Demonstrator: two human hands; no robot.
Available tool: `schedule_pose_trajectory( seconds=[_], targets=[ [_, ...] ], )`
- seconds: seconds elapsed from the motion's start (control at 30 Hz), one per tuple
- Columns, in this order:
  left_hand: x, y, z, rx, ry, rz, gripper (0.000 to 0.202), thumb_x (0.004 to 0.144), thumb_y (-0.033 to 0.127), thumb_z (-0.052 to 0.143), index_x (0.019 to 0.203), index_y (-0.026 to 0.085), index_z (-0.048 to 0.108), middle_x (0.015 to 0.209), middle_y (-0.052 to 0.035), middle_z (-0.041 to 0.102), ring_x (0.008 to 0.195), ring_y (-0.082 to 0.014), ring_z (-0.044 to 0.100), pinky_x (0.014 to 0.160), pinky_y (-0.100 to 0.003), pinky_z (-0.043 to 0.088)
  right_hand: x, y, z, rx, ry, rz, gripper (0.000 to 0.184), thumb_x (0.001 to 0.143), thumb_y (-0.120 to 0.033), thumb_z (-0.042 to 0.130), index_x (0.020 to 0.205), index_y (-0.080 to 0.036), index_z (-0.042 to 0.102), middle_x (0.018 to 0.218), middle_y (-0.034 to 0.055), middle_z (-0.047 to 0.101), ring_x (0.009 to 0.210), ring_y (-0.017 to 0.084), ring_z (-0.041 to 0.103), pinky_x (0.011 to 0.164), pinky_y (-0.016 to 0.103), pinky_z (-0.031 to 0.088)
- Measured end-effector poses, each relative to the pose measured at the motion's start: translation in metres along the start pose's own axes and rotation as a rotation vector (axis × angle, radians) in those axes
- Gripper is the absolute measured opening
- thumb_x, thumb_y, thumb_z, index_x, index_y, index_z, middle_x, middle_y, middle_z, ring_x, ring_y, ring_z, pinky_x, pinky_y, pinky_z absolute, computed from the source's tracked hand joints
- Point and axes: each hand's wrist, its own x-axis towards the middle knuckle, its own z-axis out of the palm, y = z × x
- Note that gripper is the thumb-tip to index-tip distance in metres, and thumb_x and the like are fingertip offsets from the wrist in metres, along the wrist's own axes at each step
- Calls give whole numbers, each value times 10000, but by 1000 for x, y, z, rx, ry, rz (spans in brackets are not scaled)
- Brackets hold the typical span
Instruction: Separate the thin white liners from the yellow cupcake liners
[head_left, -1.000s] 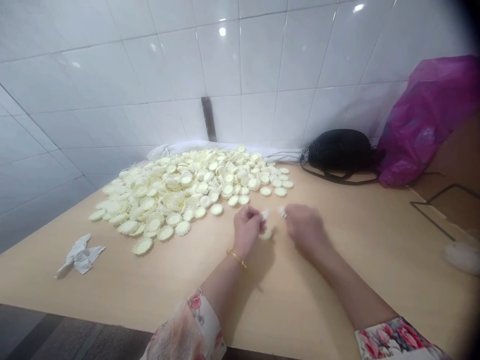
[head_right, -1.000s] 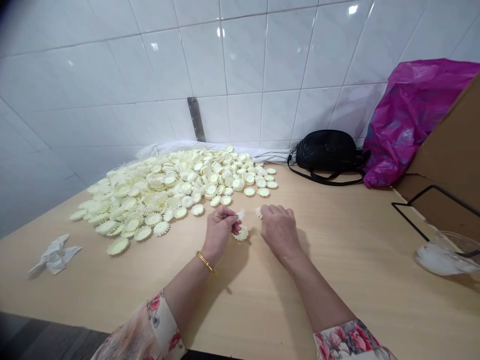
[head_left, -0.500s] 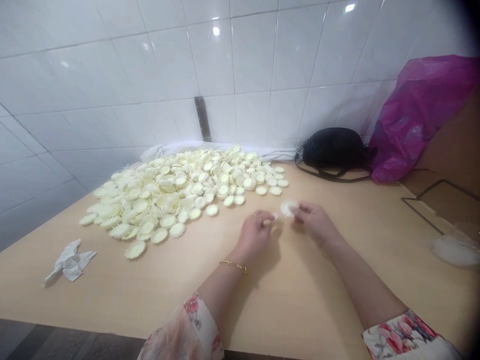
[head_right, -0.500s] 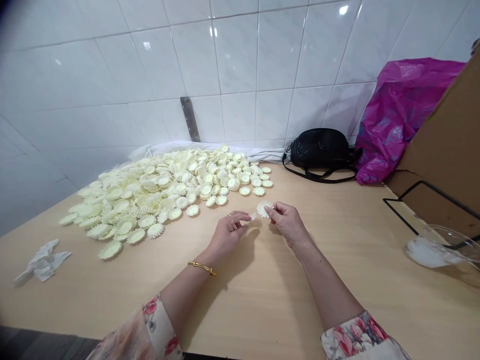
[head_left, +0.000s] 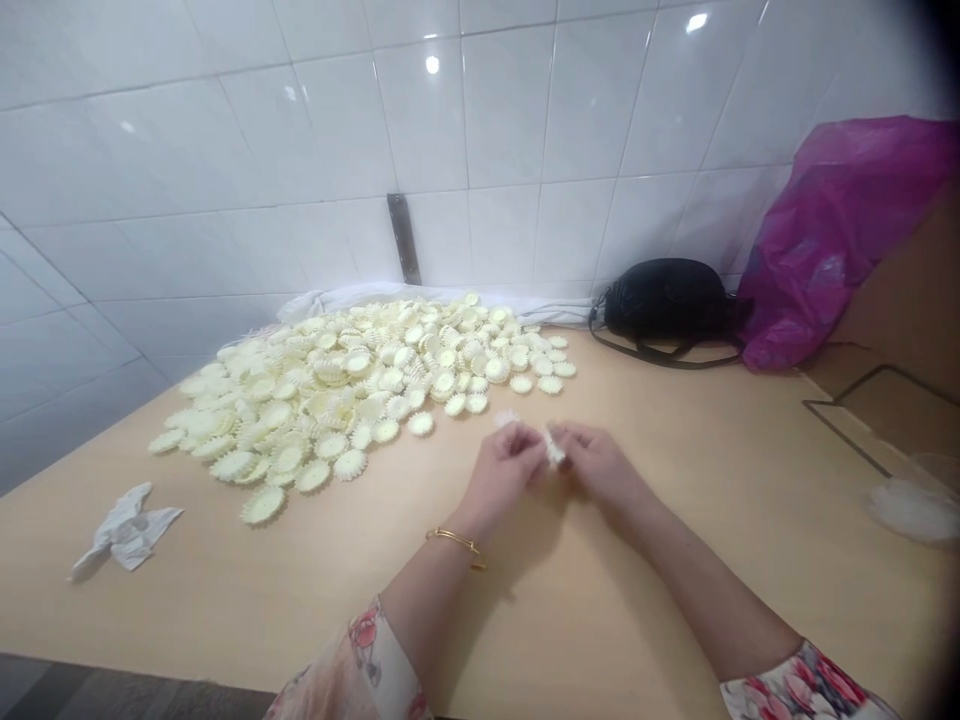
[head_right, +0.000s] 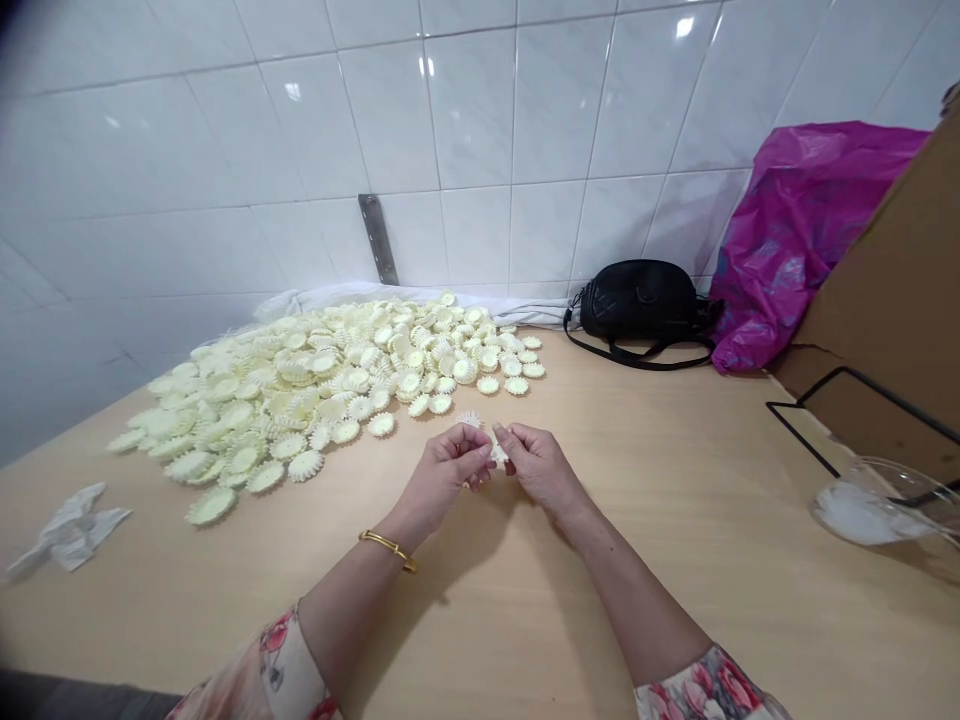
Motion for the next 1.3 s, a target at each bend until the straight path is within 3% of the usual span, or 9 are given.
schedule_pose_trajectory(
  seconds=[0.13, 0.27, 0.37, 0.63, 0.9, 1.0, 1.13, 1.23, 1.3],
  targets=[
    [3, -10, 0, 15, 93, 26, 82, 676, 172, 562, 645, 150, 489, 485, 42, 472, 433, -59, 423, 452, -194, 331, 1, 4, 3, 90, -67, 62, 403, 703, -541, 600, 600, -166, 495, 541, -38, 442, 487, 75, 344, 452, 206, 249],
    [5, -11, 0, -33, 164, 33, 93, 675, 170, 572, 719, 157, 490, 493, 48, 478, 433, -68, 440, 444, -196, 333, 2, 8, 3, 87, -27, 66, 398, 676, -537, 628, 598, -164, 511, 527, -37, 445, 485, 78, 363, 454, 207, 268],
    [4, -7, 1, -128, 139, -55, 177, 666, 209, 609, 800, 147, 511, 534, 21, 530, 445, -91, 482, 445, -211, 349, 1, 9, 3, 68, -45, 63, 394, 673, -551, 618, 611, -171, 534, 508, -26, 469, 487, 103, 412, 459, 226, 316],
    [4, -8, 3, -199, 48, -126, 136, 630, 181, 645, 654, 135, 519, 525, 10, 533, 418, -82, 487, 448, -212, 357, 1, 8, 4, 38, -35, 60, 413, 662, -575, 611, 570, -176, 558, 473, -7, 502, 494, 138, 477, 462, 254, 365],
    [5, -8, 3, -224, 48, -145, 112, 703, 200, 571, 663, 145, 482, 525, 3, 535, 411, -73, 468, 436, -202, 365, 6, 10, 0, 244, -62, 88, 335, 628, -487, 692, 621, -171, 579, 547, -1, 561, 542, 126, 504, 532, 252, 395],
    [4, -6, 3, -149, 90, -66, 116, 710, 215, 571, 705, 157, 470, 560, 22, 507, 434, -73, 472, 442, -201, 375, 7, 11, -1, 285, -42, 93, 343, 625, -464, 705, 572, -172, 533, 513, -25, 517, 492, 94, 453, 490, 224, 356],
    [0, -7, 2, 61, 199, 169, 148, 713, 256, 593, 802, 175, 508, 788, 1, 515, 577, -77, 504, 505, -203, 414, 5, 8, 0, 239, 46, 122, 418, 605, -501, 706, 514, -173, 463, 436, -55, 429, 398, 56, 325, 391, 199, 216],
    [-1, -8, 2, 240, 164, 274, 119, 738, 271, 568, 711, 155, 559, 777, -16, 519, 640, -89, 500, 568, -208, 414, 3, 4, 2, 206, 54, 139, 437, 605, -516, 702, 505, -175, 447, 419, -60, 402, 393, 54, 302, 384, 198, 184],
    [-2, -8, 3, 236, 89, 226, 143, 750, 276, 551, 700, 145, 583, 712, -19, 539, 630, -100, 505, 586, -222, 415, 2, 3, 2, 197, 52, 134, 443, 606, -518, 703, 502, -174, 443, 424, -62, 392, 400, 55, 297, 388, 200, 193]
  ],
)
